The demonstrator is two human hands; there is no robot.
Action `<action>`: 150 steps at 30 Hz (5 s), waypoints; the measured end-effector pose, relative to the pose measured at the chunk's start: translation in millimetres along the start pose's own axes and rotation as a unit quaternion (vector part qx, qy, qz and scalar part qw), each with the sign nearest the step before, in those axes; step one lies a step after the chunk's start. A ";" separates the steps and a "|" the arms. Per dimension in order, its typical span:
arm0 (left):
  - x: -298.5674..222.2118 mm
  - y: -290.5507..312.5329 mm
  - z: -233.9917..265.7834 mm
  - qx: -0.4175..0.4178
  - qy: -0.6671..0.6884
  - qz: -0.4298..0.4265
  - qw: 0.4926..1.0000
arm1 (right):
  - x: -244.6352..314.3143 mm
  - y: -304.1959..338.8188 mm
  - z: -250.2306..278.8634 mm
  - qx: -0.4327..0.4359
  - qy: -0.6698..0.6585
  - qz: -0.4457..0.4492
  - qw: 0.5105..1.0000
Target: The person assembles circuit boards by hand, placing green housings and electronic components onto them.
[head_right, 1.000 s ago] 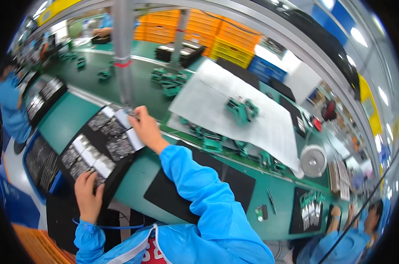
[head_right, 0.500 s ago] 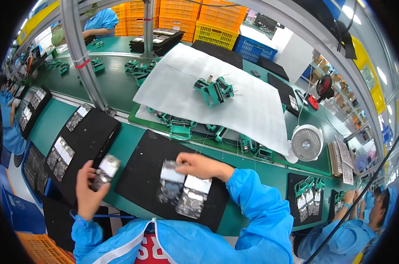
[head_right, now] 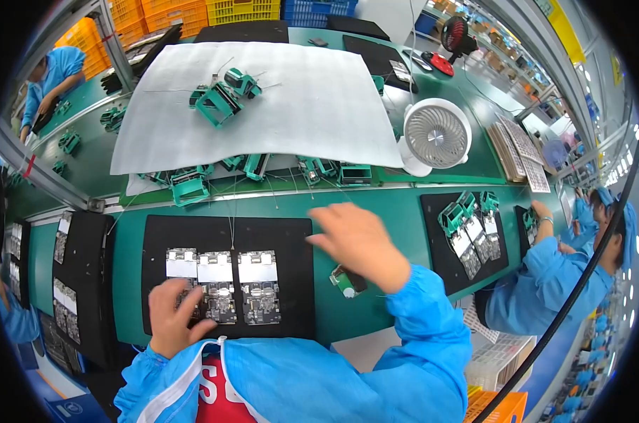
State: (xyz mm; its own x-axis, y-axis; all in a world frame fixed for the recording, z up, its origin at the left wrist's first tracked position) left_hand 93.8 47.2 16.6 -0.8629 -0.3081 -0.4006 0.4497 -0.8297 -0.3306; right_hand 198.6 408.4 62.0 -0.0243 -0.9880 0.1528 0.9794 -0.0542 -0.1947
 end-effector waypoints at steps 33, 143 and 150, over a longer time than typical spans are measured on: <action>-14.6 -28.7 -76.6 0.080 0.113 -0.076 0.988 | 127.6 16.7 -71.0 -0.006 -0.007 -0.139 0.990; 96.7 24.6 2.1 -0.130 0.185 0.005 0.974 | 173.3 -237.1 18.5 0.071 -0.142 0.178 0.971; 107.3 29.0 -6.6 -0.125 0.249 -0.013 0.960 | 199.8 -472.4 -78.9 0.063 0.038 0.264 0.962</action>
State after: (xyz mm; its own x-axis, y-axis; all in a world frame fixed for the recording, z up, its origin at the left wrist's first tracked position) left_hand 15.8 -6.8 -41.6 -0.6852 0.0229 -0.7280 0.5251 -0.6771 -0.5155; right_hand -284.7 225.1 108.1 0.4731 -0.8810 -0.0074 0.8757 0.4712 -0.1052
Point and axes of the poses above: each hand's wrist, its own y-axis away from the middle knuckle, its own z-axis out of the back of the hand, x = y × z, the point moved 1 cm from there along -y, towards the middle knuckle, and after that the axes turned 5 degrees about y, right-handed, at the moved point
